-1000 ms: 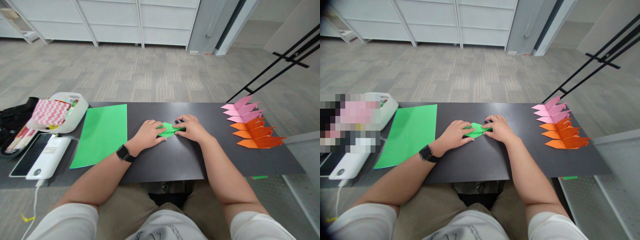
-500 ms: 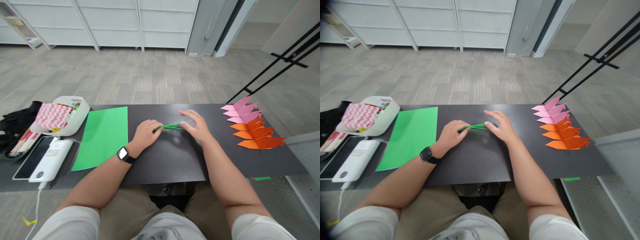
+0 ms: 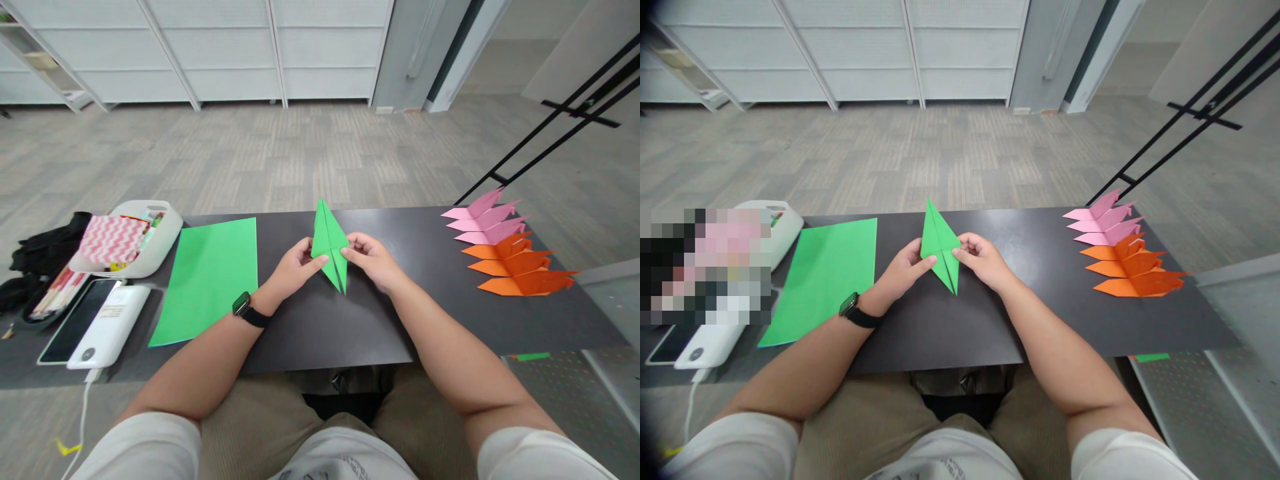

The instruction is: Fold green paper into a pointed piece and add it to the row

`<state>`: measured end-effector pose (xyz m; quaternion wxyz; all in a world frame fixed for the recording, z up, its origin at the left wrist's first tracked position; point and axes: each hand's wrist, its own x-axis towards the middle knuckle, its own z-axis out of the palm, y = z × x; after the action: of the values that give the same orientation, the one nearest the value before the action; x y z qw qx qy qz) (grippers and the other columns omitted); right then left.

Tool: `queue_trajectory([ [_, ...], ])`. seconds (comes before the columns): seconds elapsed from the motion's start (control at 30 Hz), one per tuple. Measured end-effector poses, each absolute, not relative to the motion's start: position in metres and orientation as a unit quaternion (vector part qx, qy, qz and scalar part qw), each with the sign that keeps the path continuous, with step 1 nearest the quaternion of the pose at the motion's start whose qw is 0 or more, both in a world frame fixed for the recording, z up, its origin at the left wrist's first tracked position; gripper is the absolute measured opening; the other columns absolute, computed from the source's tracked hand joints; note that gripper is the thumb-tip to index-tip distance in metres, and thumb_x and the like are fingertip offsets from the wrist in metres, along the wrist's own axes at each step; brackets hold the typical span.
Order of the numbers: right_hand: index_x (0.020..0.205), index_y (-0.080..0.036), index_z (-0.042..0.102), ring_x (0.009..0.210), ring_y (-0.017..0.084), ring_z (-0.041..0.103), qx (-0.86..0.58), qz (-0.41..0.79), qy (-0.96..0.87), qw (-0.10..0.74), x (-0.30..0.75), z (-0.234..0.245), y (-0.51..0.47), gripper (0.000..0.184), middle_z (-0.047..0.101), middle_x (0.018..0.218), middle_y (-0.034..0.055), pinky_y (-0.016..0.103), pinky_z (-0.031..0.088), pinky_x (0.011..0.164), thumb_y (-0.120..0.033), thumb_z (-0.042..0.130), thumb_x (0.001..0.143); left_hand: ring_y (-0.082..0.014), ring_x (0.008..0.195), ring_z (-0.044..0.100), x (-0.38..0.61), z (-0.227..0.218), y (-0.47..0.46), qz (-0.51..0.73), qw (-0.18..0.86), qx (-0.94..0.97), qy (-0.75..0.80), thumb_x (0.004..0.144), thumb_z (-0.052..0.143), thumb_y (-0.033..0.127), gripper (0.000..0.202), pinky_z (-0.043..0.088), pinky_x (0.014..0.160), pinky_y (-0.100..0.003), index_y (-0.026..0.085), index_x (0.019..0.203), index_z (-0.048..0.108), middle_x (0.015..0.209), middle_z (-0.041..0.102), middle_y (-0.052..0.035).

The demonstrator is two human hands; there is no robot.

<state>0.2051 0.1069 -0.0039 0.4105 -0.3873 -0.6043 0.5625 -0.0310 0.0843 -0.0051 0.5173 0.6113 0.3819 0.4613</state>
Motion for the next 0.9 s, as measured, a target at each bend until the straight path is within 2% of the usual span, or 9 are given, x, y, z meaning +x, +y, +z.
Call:
queue_trajectory([
  [0.1, 0.106, -0.026, 0.074, 0.078, 0.018, 0.065, -0.418, 0.545, -0.647, 0.331, 0.219, 0.0, 0.111, 0.027, 0.072, 0.087, 0.0, 0.036, 0.054, 0.079, -0.049, 0.073, 0.094, -0.0235, 0.112, 0.068, -0.041, 0.0, 0.083, 0.534, 0.343, 0.647, 0.422, 0.107, 0.056, 0.055, 0.04, 0.057, 0.103, -0.043, 0.022, 0.128, 0.059, 0.125, 0.07, -0.0109],
  [0.17, 0.11, -0.025, 0.077, 0.08, 0.021, 0.066, -0.452, 0.432, -0.726, 0.284, 0.226, 0.002, 0.112, 0.024, 0.073, 0.088, 0.0019, 0.038, 0.054, 0.082, -0.04, 0.075, 0.092, -0.0256, 0.117, 0.065, -0.045, 0.006, 0.081, 0.535, 0.195, 0.692, 0.444, 0.105, 0.059, 0.046, 0.034, 0.054, 0.108, -0.047, 0.022, 0.129, 0.06, 0.128, 0.067, -0.0115],
  [0.23, 0.116, -0.025, 0.078, 0.091, 0.024, 0.068, -0.476, 0.285, -0.784, 0.279, 0.229, 0.004, 0.112, 0.026, 0.074, 0.097, 0.0055, 0.041, 0.053, 0.09, -0.032, 0.076, 0.09, -0.0275, 0.123, 0.064, -0.046, 0.012, 0.078, 0.453, 0.123, 0.77, 0.432, 0.101, 0.064, 0.036, 0.025, 0.049, 0.114, -0.051, 0.023, 0.121, 0.065, 0.126, 0.069, -0.0103],
  [0.33, 0.116, -0.025, 0.078, 0.101, 0.025, 0.069, -0.453, 0.191, -0.823, 0.284, 0.23, 0.007, 0.11, 0.021, 0.075, 0.108, 0.0083, 0.042, 0.052, 0.096, -0.028, 0.07, 0.096, -0.0261, 0.122, 0.066, -0.044, 0.014, 0.076, 0.302, 0.119, 0.867, 0.379, 0.1, 0.064, 0.029, 0.013, 0.043, 0.122, -0.052, 0.024, 0.111, 0.069, 0.126, 0.072, -0.0083],
  [0.47, 0.109, -0.027, 0.08, 0.103, 0.025, 0.069, -0.37, 0.206, -0.882, 0.205, 0.23, 0.009, 0.106, 0.014, 0.075, 0.108, 0.0063, 0.041, 0.049, 0.096, -0.031, 0.073, 0.098, -0.0273, 0.127, 0.066, -0.047, 0.009, 0.079, 0.188, 0.143, 0.913, 0.334, 0.097, 0.075, 0.039, 0.029, 0.037, 0.129, -0.054, 0.024, 0.121, 0.07, 0.131, 0.072, -0.0082],
  [0.53, 0.112, -0.029, 0.081, 0.107, 0.026, 0.069, -0.345, 0.208, -0.9, 0.166, 0.229, 0.007, 0.105, 0.018, 0.076, 0.113, 0.0058, 0.043, 0.047, 0.098, -0.035, 0.077, 0.096, -0.0287, 0.128, 0.066, -0.05, 0.007, 0.081, 0.164, 0.139, 0.918, 0.334, 0.094, 0.08, 0.048, 0.038, 0.038, 0.127, -0.055, 0.025, 0.123, 0.071, 0.133, 0.072, -0.0082],
  [0.6, 0.113, -0.03, 0.082, 0.11, 0.027, 0.068, -0.337, 0.2, -0.909, 0.143, 0.228, 0.006, 0.104, 0.021, 0.076, 0.117, 0.0054, 0.044, 0.044, 0.098, -0.037, 0.082, 0.094, -0.0294, 0.128, 0.066, -0.052, 0.007, 0.082, 0.152, 0.124, 0.919, 0.343, 0.094, 0.082, 0.05, 0.039, 0.038, 0.126, -0.057, 0.026, 0.123, 0.073, 0.134, 0.072, -0.0079],
  [0.77, 0.115, -0.03, 0.082, 0.112, 0.028, 0.065, -0.34, 0.175, -0.915, 0.126, 0.228, 0.003, 0.104, 0.023, 0.075, 0.119, 0.0056, 0.043, 0.041, 0.095, -0.028, 0.081, 0.092, -0.0275, 0.124, 0.068, -0.054, 0.003, 0.081, 0.159, 0.086, 0.919, 0.351, 0.098, 0.079, 0.047, 0.027, 0.035, 0.127, -0.057, 0.027, 0.116, 0.078, 0.132, 0.074, -0.0052],
  [0.9, 0.114, -0.03, 0.081, 0.111, 0.027, 0.064, -0.346, 0.169, -0.913, 0.136, 0.228, 0.004, 0.105, 0.022, 0.075, 0.119, 0.0058, 0.042, 0.039, 0.093, -0.022, 0.076, 0.094, -0.0251, 0.121, 0.069, -0.053, -0.002, 0.084, 0.172, 0.082, 0.926, 0.327, 0.103, 0.073, 0.043, 0.018, 0.04, 0.124, -0.051, 0.029, 0.111, 0.08, 0.129, 0.076, -0.0036],
])
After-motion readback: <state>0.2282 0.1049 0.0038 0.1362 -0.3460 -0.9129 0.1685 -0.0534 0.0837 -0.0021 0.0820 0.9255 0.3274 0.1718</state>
